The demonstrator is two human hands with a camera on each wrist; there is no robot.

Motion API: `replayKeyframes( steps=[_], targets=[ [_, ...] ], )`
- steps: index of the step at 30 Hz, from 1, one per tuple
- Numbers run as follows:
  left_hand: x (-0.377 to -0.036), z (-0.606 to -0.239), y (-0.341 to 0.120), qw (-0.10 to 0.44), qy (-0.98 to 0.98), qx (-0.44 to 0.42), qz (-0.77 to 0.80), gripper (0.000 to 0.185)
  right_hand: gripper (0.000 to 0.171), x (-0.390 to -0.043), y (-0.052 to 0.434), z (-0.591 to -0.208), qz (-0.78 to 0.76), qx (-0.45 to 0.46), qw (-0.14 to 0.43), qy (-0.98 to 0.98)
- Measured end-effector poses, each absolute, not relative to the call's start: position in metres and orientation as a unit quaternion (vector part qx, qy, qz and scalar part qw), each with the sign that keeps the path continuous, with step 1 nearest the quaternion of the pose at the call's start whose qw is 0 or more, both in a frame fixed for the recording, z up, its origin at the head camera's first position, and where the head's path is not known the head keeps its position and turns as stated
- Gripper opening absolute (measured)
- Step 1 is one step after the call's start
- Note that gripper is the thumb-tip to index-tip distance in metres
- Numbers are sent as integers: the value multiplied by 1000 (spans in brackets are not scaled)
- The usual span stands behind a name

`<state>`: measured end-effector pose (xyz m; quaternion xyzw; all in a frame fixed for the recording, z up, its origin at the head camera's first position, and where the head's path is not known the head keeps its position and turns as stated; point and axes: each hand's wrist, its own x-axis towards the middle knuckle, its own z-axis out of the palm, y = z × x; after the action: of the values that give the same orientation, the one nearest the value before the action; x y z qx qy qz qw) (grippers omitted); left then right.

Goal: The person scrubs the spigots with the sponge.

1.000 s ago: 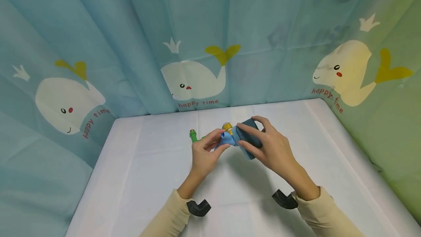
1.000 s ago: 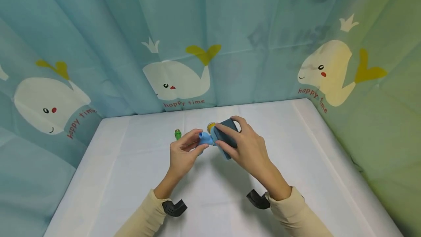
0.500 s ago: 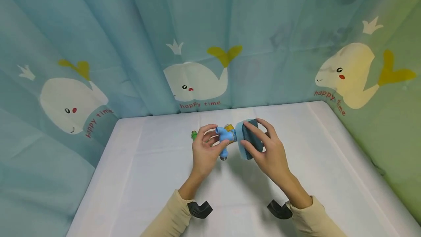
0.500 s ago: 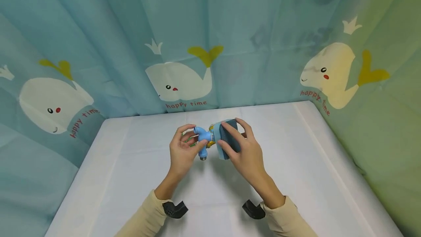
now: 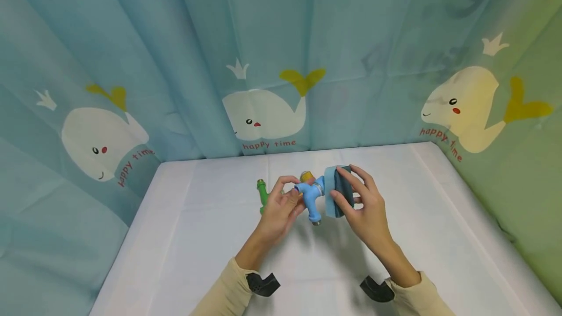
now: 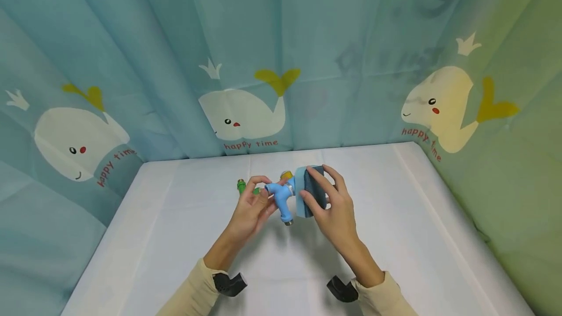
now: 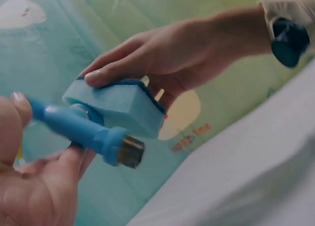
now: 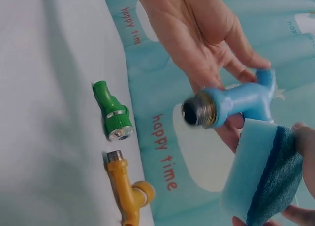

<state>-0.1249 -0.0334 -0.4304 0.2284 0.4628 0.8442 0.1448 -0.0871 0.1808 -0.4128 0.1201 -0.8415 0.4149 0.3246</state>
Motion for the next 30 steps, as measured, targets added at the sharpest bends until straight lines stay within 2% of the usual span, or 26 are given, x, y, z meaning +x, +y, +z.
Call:
replayKeyframes(
  steps=[2, 4, 10, 14, 18, 23, 30],
  targets=[
    [-123, -433, -34, 174, 449, 236, 844, 18, 60, -86, 182, -415, 418, 116, 320, -842],
    [-122, -435, -35, 189, 447, 236, 842, 26, 60, -84, 182, -416, 422, 112, 310, -845],
    [-121, -441, -35, 194, 457, 232, 836, 77, 61, -80, 184, -418, 428, 116, 286, -850],
    [-123, -439, -35, 189, 463, 237, 833, 97, 63, -77, 191, -417, 436, 115, 290, -844],
    [-127, -435, -38, 185, 481, 246, 821, 98, 63, -73, 196, -414, 466, 134, 269, -832],
    [-129, -431, -41, 166, 507, 256, 806, 94, 62, -68, 188, -405, 484, 209, 223, -820],
    [-128, -428, -41, 168, 503, 272, 803, 90, 60, -69, 177, -402, 422, 235, 246, -840]
  ],
)
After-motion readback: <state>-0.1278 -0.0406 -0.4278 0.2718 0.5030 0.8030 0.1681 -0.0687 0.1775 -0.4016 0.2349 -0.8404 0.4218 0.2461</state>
